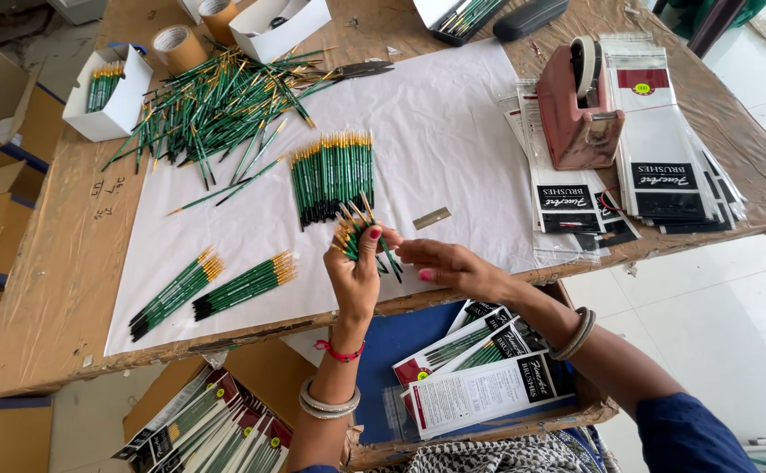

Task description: The person packages small green paintbrushes into plastic sleeves, gathers them into bundles, and places them into a cardboard box.

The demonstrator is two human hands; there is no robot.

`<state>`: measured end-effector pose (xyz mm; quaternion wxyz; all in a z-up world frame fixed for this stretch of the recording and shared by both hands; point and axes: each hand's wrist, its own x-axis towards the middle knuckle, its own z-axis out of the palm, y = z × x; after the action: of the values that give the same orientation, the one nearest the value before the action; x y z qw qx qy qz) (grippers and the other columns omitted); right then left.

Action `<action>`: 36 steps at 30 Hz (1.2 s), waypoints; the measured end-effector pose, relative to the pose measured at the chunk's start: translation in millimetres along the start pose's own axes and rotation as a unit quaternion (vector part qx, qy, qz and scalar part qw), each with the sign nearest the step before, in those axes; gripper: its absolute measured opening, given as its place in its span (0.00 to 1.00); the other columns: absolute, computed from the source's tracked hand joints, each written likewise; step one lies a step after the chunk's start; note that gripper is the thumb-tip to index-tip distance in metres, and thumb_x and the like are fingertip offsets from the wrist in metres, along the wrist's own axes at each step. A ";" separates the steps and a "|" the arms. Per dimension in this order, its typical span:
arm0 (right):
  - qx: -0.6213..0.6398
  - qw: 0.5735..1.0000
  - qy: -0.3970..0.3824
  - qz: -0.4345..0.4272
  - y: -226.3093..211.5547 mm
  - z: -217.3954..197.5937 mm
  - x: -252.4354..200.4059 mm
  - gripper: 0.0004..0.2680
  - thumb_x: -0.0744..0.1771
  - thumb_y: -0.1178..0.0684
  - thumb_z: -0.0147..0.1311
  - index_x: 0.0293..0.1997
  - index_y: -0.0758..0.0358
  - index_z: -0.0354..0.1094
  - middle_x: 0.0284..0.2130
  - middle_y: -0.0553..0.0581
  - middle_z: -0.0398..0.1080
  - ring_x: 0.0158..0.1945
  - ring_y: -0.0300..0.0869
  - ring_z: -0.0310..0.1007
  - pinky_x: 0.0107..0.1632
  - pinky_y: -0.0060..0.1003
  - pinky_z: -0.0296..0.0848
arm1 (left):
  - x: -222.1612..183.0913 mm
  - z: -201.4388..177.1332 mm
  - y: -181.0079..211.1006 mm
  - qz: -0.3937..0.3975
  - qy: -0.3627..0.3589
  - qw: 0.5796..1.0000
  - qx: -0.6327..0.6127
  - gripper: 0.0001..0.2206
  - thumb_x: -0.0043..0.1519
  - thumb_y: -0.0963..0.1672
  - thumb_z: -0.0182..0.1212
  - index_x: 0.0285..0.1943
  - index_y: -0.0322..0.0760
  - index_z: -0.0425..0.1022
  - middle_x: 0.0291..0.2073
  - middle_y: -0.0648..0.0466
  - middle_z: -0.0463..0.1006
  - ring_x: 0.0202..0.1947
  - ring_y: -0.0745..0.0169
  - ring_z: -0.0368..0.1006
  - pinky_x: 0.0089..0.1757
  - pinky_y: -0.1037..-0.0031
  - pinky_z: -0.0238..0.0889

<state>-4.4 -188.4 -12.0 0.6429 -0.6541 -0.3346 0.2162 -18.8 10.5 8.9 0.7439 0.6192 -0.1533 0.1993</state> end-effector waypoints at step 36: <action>-0.426 0.835 0.202 0.282 108.4 -131.5 245.2 0.18 0.62 0.45 0.62 0.42 0.75 0.72 0.39 0.74 0.76 0.42 0.55 0.78 0.44 0.45 0.77 | -40.1 -66.3 -38.4 0.016 0.154 0.985 0.076 0.19 0.73 0.44 0.50 0.26 0.38 0.56 0.19 0.63 0.57 0.22 0.76 0.49 0.26 0.76 0.43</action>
<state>274.1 -98.9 -72.2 0.2649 -0.9587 -0.0570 0.0869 -36.5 65.5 -55.5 0.7059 0.6338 -0.0310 0.3148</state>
